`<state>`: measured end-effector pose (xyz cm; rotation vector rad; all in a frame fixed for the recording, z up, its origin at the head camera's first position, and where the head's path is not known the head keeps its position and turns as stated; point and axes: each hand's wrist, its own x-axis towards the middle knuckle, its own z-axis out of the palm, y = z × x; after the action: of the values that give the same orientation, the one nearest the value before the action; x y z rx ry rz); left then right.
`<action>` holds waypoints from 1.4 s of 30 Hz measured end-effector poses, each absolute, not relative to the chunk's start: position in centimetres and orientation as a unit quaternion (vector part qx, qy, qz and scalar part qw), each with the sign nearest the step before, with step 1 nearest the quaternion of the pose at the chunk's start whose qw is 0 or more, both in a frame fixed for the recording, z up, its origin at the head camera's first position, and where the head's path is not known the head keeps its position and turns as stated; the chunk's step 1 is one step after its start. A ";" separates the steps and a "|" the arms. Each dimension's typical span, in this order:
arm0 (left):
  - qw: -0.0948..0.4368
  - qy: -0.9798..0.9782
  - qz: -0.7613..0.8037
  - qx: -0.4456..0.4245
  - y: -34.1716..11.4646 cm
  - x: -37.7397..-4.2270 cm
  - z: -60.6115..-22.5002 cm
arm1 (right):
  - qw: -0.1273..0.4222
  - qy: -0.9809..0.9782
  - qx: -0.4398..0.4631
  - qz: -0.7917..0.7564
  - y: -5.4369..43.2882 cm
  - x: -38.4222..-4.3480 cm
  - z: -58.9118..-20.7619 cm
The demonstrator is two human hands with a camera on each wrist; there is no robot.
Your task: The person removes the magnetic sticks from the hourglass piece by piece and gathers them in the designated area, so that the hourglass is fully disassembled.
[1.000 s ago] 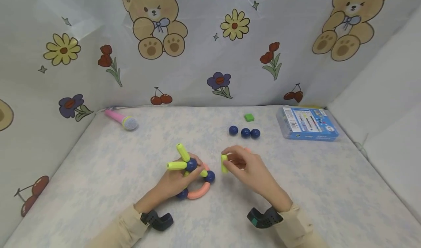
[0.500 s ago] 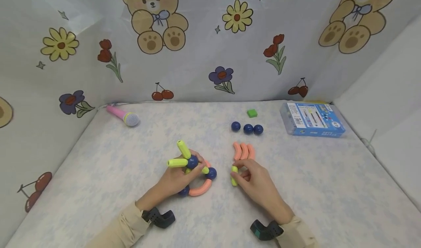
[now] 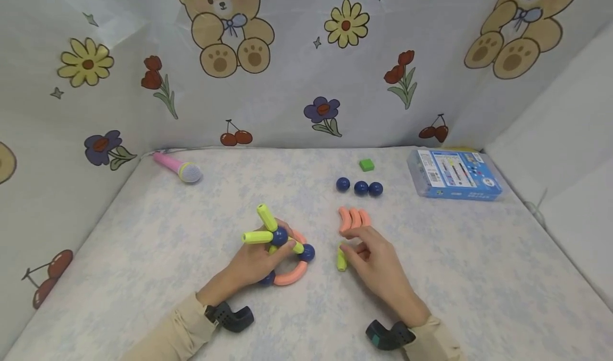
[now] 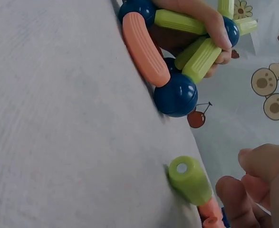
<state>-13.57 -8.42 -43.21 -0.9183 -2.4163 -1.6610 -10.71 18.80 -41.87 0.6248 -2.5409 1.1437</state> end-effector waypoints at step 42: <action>0.081 -0.801 -0.500 -0.317 -9.4 -13.1 -43.8 | 0.114 -0.821 0.373 0.417 9.6 -13.0 -35.3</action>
<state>-13.12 -9.42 -43.85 -0.9480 -2.3953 -1.4959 -13.04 9.61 -35.27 1.0935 -2.4071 1.2230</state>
